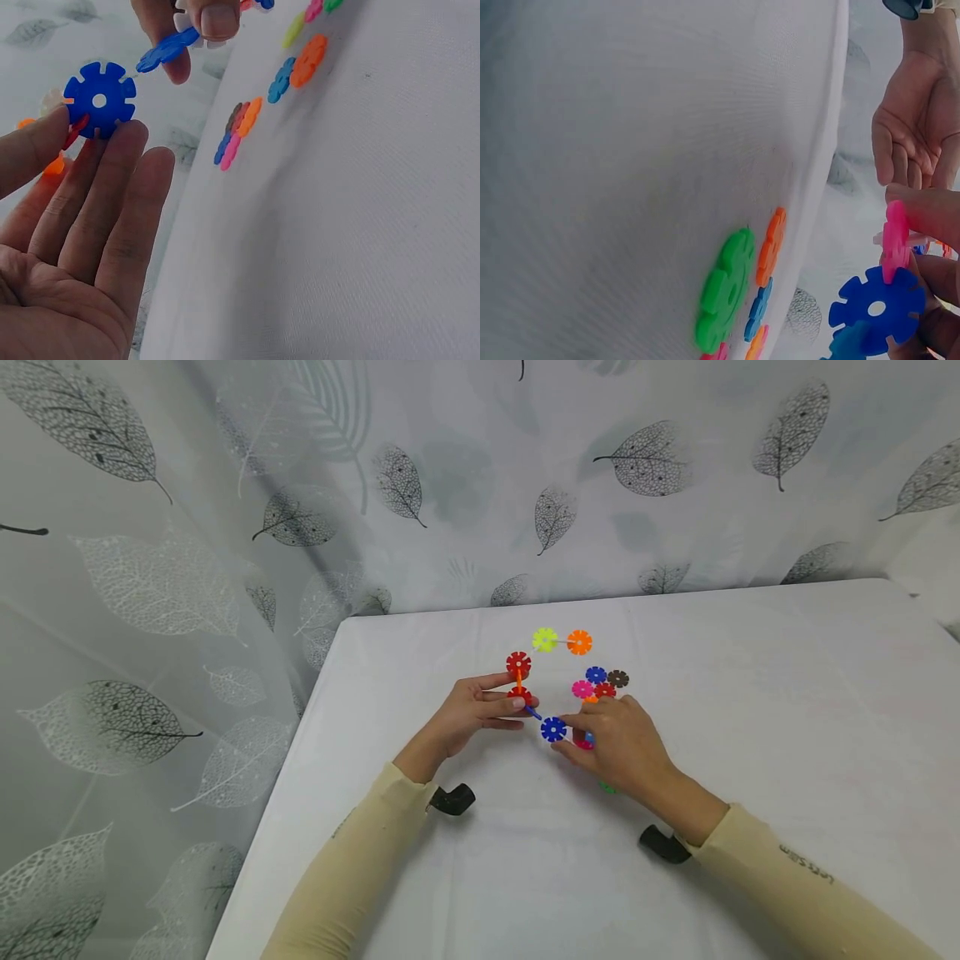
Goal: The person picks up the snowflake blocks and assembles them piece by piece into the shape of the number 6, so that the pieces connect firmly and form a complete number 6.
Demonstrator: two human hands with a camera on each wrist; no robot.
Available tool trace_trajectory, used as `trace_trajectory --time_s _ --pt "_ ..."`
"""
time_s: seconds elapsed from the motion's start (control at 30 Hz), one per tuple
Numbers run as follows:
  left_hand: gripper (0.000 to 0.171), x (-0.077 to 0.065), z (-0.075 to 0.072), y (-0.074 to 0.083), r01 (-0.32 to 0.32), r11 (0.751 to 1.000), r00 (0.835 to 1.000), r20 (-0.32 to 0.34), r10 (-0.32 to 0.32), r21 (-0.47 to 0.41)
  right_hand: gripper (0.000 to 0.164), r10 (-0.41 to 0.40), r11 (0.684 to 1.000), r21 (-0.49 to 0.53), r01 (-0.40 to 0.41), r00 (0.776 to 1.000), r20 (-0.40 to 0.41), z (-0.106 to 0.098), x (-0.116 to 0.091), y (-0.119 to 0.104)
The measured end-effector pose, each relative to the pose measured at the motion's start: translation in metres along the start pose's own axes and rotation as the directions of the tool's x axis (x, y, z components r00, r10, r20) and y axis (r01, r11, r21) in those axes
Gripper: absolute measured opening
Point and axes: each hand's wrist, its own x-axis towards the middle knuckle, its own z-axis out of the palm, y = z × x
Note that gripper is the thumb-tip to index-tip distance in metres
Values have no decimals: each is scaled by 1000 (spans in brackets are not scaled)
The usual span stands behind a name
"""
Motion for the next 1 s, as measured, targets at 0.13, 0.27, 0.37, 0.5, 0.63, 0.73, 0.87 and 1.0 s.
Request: trace_trajectory --time_s 0.13,0.27,0.37,0.5,0.63,0.73,0.87,1.0 --pt "59 -1 0 2 2 1000 1000 17 -3 20 40 -18 1000 5 17 999 51 0 1 1" --pt "58 1 0 4 14 997 999 44 -17 74 42 -38 999 -11 40 993 116 -1 3 1" --pt "57 2 0 5 27 994 997 66 -34 109 41 -61 998 -24 65 988 142 -2 3 2" --pt "56 2 -2 7 46 988 993 103 -62 150 39 -107 992 -46 117 978 179 -3 5 2" --pt "56 1 -4 10 59 982 986 145 -85 179 40 -134 986 -72 153 967 217 -4 7 1" --pt "56 1 -3 13 66 977 983 157 -98 201 41 -141 984 -76 162 964 228 -4 7 0" --pt "56 1 -2 15 67 969 982 156 -106 238 41 -148 983 -78 169 963 225 -3 6 0" --pt "57 2 -5 14 68 971 980 166 -108 231 41 -168 978 -92 189 965 203 -1 5 1"
